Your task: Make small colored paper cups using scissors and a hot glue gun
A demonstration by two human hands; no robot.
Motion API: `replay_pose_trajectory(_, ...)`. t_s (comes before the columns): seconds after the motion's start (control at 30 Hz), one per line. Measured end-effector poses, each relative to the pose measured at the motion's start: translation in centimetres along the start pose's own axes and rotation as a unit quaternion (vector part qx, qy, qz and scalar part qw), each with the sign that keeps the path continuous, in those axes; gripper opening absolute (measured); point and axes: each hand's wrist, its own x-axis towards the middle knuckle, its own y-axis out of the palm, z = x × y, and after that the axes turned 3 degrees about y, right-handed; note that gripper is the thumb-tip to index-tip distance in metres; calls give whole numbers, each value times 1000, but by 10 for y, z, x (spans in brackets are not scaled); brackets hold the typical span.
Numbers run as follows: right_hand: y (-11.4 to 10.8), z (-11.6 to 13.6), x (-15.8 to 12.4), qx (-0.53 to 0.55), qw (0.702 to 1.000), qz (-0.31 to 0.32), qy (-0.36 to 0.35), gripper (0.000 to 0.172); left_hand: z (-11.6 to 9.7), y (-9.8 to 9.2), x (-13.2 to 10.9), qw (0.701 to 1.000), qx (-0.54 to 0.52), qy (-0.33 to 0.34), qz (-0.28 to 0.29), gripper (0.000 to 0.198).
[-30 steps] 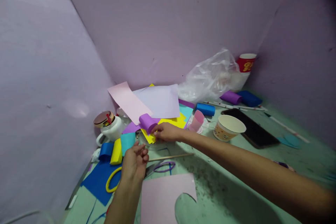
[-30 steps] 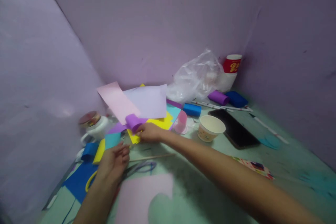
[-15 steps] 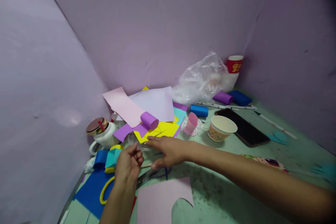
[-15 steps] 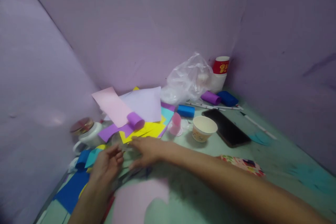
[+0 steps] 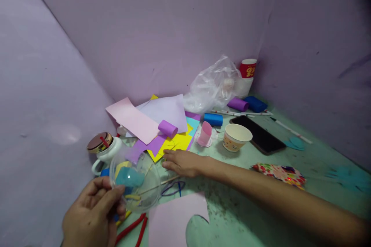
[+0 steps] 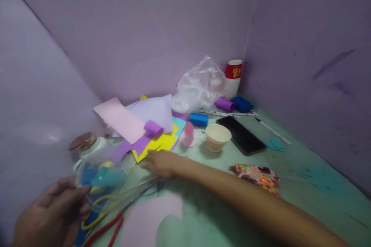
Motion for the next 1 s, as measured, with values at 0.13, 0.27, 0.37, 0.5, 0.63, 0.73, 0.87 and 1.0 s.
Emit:
replay_pose_trajectory(0.13,-8,14,-22,92,987,-113,67,43,-5,-14,-12,997,-31,56,37,31)
replay_pose_trajectory(0.27,-9,27,-70,234,959,-122,99,45,13,-2,-15,985,-96,-24,145,32)
replay_pose_trajectory(0.37,0,21,-108,498,839,-175,128,48,38,15,-21,971,-88,-83,204,36)
replay_pose_trajectory(0.5,14,3,-141,537,788,-252,166,42,61,27,-38,959,-11,-85,269,33)
replay_pose_trajectory(0.63,20,-2,-152,552,771,-269,168,41,65,29,-50,952,6,-91,293,30)
replay_pose_trajectory(0.73,20,1,-152,569,762,-261,165,42,64,30,-52,951,2,-103,293,29)
replay_pose_trajectory(0.87,17,5,-153,576,743,-297,168,44,62,28,-49,950,10,-93,298,27)
replay_pose_trajectory(1.0,5,4,-163,567,684,-433,154,45,67,19,-50,887,223,97,391,22)
